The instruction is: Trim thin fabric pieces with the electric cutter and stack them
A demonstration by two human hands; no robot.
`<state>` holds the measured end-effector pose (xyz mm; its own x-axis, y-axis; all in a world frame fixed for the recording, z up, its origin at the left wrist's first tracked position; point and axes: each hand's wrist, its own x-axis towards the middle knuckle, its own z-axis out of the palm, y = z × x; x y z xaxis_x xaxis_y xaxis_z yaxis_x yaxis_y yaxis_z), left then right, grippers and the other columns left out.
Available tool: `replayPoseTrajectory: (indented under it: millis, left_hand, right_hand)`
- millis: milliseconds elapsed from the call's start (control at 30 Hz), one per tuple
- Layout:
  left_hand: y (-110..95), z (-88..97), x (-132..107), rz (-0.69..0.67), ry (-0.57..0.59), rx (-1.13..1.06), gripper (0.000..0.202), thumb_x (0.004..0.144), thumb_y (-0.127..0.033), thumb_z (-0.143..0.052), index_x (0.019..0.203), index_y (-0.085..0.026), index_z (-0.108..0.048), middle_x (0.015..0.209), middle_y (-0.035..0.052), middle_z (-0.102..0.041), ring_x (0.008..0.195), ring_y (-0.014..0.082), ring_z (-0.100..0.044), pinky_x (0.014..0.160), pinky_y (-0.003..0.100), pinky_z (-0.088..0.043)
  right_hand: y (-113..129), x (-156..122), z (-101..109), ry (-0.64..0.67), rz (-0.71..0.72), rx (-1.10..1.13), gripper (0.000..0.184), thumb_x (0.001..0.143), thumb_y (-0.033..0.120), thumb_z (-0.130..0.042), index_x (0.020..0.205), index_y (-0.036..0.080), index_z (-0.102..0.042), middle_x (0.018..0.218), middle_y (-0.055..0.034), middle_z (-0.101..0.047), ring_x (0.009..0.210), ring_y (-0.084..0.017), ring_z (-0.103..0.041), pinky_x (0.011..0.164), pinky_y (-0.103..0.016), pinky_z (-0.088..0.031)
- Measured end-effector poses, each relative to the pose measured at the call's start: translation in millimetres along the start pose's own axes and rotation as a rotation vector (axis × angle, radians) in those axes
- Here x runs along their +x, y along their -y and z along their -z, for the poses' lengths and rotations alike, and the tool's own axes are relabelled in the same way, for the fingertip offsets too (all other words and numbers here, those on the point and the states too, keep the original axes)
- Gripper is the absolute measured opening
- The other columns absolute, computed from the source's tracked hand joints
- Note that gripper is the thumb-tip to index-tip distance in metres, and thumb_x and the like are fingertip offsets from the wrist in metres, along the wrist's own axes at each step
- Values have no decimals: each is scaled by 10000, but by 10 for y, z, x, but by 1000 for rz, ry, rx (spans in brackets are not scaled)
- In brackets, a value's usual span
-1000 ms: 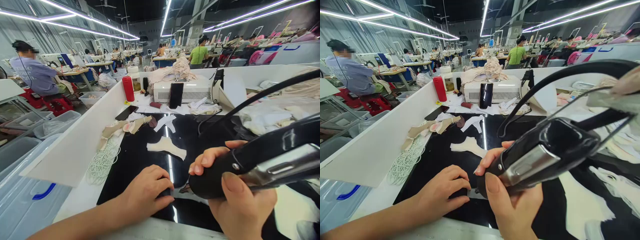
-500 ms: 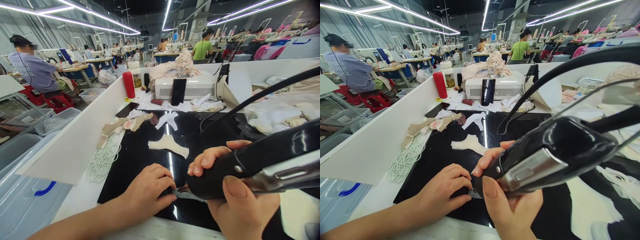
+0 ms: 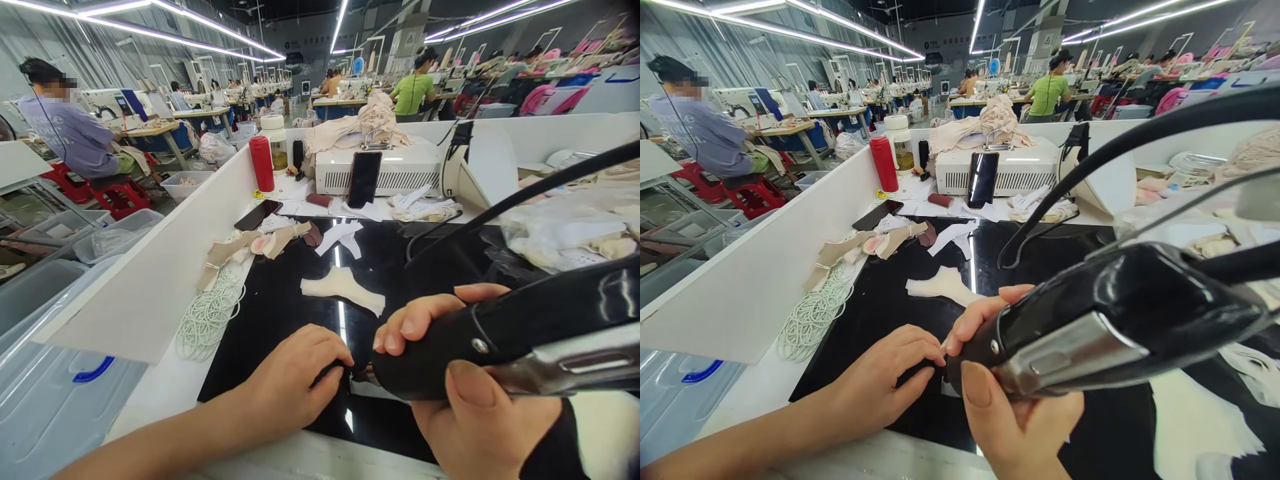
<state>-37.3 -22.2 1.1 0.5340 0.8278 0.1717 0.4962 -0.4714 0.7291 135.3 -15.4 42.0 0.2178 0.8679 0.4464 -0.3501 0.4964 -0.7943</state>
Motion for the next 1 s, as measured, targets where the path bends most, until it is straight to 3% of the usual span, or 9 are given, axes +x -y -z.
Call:
replayPoseTrajectory:
  millis: [200, 467, 733, 1000]
  left_hand:
    - [21, -27, -30, -22, -2, -2, 224, 965, -66, -551, 1109, -210, -644, 1171, 20, -682, 1124, 155, -613, 1029, 282, -485]
    - [23, -13, -12, -27, 8, 15, 223, 958, -53, -547, 1100, -190, -652, 1152, 35, -692, 1104, 167, -614, 1022, 296, -489]
    - [30, -32, -14, -47, 10, 35, 241, 947, -31, -534, 1082, -175, -671, 1143, 48, -698, 1094, 172, -623, 1015, 303, -501]
    - [75, -66, -54, -230, 26, 163, 313, 921, -6, -535, 1028, -213, -742, 1186, 44, -690, 1130, 200, -608, 1008, 340, -504]
  right_hand:
    - [13, 2, 0, -6, -23, -24, 377, 843, 399, -813, 1117, 290, -577, 755, 42, -656, 598, -186, -642, 528, -348, -577]
    - [59, -69, -7, -42, -19, 30, 429, 785, 421, -848, 1094, 275, -590, 709, 46, -662, 534, -175, -626, 499, -336, -574]
    - [97, -72, -27, 5, -63, -26, 398, 807, 416, -852, 1062, 297, -571, 695, 58, -671, 544, -176, -651, 528, -348, -598]
    - [285, -44, 121, 45, -94, -47, 456, 779, 469, -871, 1111, 318, -597, 769, 35, -664, 646, -190, -660, 595, -364, -619]
